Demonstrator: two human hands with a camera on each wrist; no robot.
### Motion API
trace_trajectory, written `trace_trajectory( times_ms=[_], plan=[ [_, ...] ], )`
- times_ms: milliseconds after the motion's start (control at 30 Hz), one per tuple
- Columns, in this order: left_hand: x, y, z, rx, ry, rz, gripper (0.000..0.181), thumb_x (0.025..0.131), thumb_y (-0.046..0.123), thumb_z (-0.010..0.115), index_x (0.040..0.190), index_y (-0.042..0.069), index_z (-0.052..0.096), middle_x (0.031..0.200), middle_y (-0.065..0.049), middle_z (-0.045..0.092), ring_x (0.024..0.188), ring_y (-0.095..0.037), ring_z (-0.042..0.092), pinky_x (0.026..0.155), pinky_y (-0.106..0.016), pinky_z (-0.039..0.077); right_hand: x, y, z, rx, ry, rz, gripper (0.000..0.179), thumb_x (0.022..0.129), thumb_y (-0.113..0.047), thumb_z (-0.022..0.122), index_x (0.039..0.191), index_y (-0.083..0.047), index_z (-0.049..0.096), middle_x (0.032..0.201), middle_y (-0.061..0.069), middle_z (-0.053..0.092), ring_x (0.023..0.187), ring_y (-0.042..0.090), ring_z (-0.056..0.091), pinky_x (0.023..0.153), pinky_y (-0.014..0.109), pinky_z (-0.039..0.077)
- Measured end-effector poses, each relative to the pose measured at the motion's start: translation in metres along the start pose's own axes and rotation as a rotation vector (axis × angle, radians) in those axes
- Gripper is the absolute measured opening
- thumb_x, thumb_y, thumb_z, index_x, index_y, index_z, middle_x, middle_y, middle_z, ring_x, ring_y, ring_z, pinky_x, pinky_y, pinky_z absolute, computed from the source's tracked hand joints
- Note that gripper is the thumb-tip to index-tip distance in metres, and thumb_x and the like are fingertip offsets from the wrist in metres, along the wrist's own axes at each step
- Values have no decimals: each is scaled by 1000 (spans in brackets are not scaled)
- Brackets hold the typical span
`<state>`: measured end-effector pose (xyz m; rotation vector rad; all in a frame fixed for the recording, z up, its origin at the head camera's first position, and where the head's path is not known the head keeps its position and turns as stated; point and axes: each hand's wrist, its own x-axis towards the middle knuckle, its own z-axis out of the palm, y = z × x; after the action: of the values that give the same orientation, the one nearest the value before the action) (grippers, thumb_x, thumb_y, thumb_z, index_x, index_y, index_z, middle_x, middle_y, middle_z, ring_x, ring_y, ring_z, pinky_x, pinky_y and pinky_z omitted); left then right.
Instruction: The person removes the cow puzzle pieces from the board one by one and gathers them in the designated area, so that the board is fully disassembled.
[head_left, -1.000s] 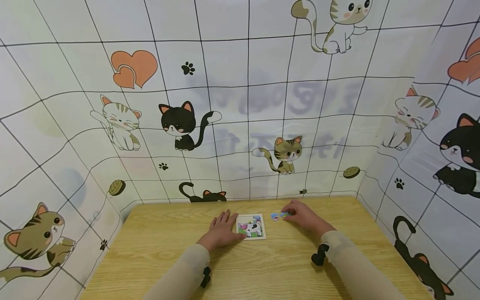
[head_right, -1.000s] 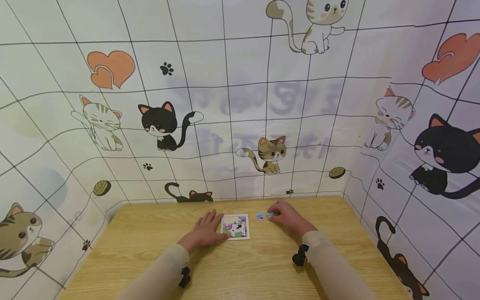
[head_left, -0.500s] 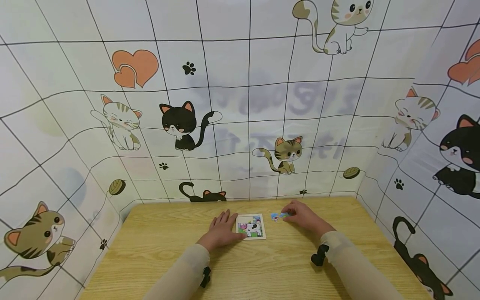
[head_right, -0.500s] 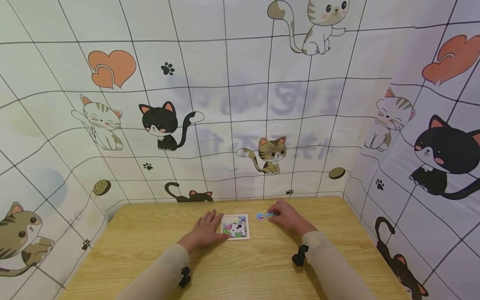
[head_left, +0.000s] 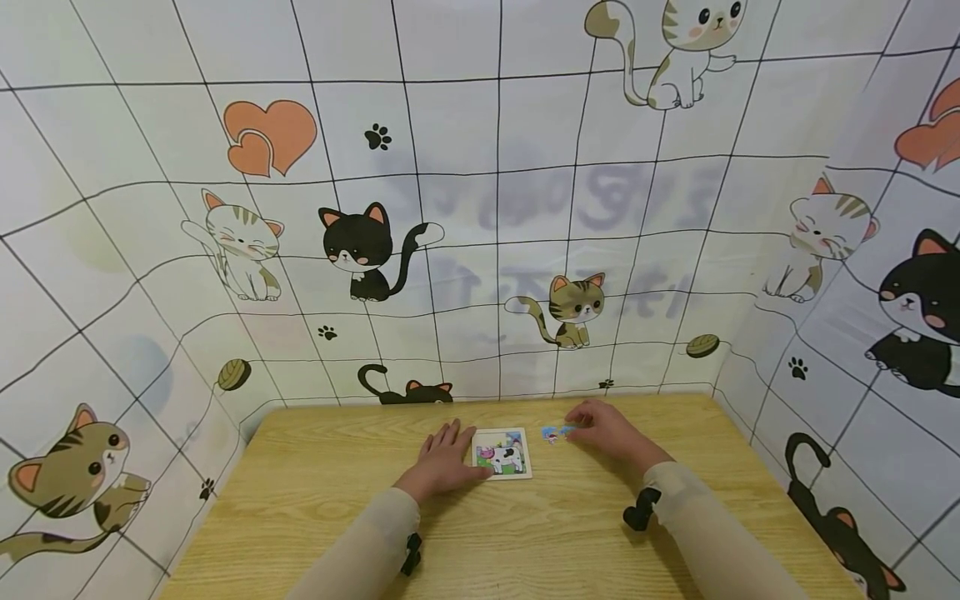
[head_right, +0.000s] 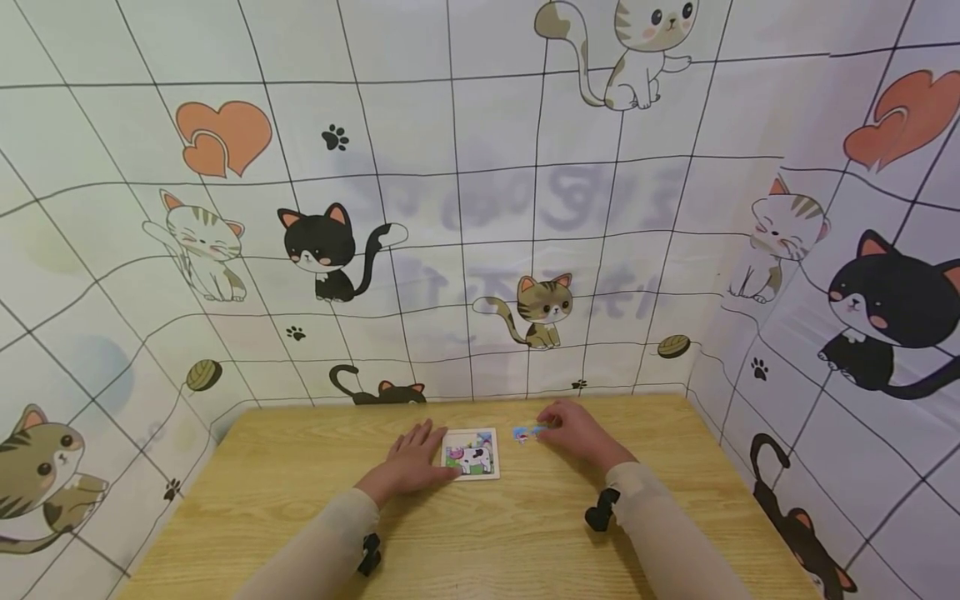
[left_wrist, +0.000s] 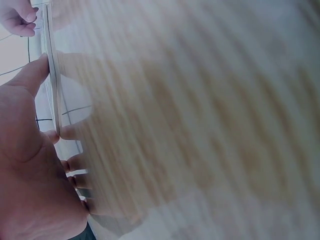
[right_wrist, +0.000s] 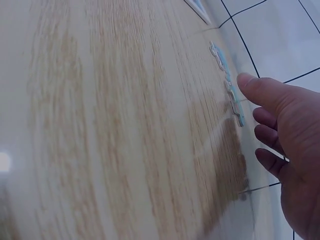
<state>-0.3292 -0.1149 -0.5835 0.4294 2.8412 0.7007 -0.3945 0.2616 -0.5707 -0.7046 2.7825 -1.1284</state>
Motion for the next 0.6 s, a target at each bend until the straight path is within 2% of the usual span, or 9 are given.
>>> trace_trajectory(
  times_ms=[267, 600],
  plan=[
    [-8, 11, -13, 6, -33, -23, 100, 98, 66, 74, 175, 15, 35, 183, -20, 19, 169, -43, 13, 133, -67, 10, 2, -13, 3, 15, -12, -47, 25, 103, -15, 81, 123, 0, 79, 117, 10, 72, 101, 24, 66, 87, 43, 57],
    [-6, 10, -10, 19, -36, -25, 101, 99, 68, 72, 176, 16, 34, 183, -19, 18, 169, -42, 12, 133, -66, 11, 10, -32, 18, -66, -72, -181, 31, 102, -16, 82, 126, 2, 75, 120, 14, 70, 104, 35, 68, 85, 42, 58]
  ],
)
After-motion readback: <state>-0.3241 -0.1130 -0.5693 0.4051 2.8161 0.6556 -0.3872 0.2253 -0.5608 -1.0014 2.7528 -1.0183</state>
